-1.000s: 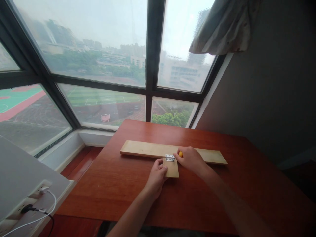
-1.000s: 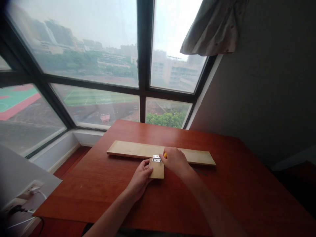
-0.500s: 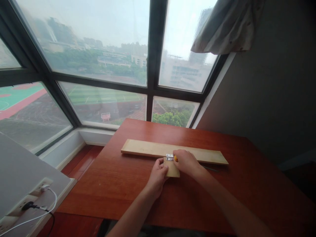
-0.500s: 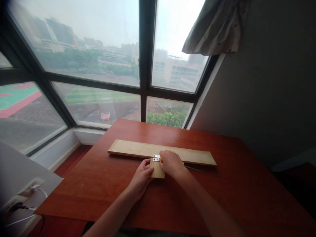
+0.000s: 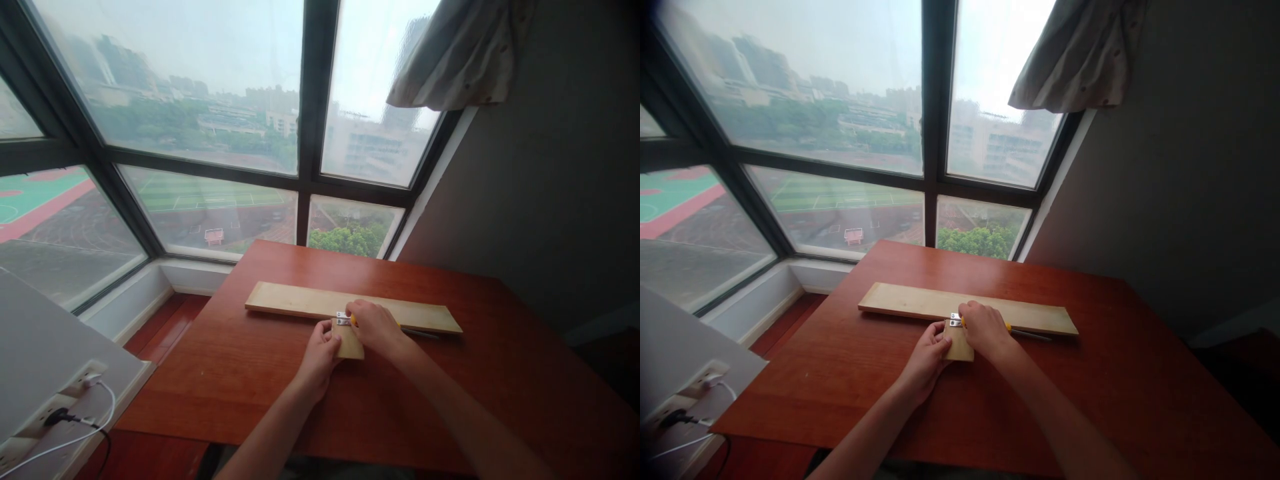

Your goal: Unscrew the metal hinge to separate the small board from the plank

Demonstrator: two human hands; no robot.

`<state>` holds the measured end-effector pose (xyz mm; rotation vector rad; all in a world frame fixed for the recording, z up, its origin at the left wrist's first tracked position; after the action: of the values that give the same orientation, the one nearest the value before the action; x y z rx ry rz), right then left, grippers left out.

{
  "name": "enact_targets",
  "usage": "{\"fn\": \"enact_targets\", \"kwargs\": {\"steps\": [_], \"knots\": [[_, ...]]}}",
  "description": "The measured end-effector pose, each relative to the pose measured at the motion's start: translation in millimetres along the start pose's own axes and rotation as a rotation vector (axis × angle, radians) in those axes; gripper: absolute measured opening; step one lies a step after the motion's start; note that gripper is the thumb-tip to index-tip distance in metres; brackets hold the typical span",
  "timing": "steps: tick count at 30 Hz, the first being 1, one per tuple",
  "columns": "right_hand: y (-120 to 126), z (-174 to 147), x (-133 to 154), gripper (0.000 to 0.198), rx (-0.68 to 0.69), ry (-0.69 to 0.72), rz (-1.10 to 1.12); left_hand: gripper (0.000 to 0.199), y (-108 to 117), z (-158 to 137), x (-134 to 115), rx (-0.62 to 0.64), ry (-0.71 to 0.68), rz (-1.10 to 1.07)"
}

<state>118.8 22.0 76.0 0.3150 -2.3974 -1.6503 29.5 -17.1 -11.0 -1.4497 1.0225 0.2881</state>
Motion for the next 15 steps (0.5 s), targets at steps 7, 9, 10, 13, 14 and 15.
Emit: {"fn": "enact_targets", "kwargs": {"steps": [7,9,10,13,14,15], "knots": [[10,-2,15,0.014,0.028,0.084,-0.062,0.045,0,1,0,0.019,-0.005,0.008],[11,-2,16,0.012,0.039,0.108,-0.069,0.044,1,2,2,0.019,0.004,0.011],[11,-2,16,0.012,0.041,0.111,-0.071,0.043,2,2,2,0.019,0.005,0.011],[10,0,10,0.013,0.037,0.066,-0.079,0.042,3,3,3,0.017,0.0,0.016],[8,0,7,0.014,0.036,0.038,-0.083,0.042,3,3,3,0.012,-0.002,0.02],[7,0,3,0.015,0.037,0.012,-0.087,0.042,3,2,3,0.008,-0.002,0.023]]}}
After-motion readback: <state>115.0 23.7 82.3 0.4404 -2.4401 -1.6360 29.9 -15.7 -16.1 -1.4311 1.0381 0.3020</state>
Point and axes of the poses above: each hand's wrist, its own z-axis towards the middle knuckle, its own y-axis out of the back of the hand, x = y × z, the point moved 9 cm from there along z, towards the middle knuckle, and after that the axes turned 14 degrees about x, right-handed, at the moved point
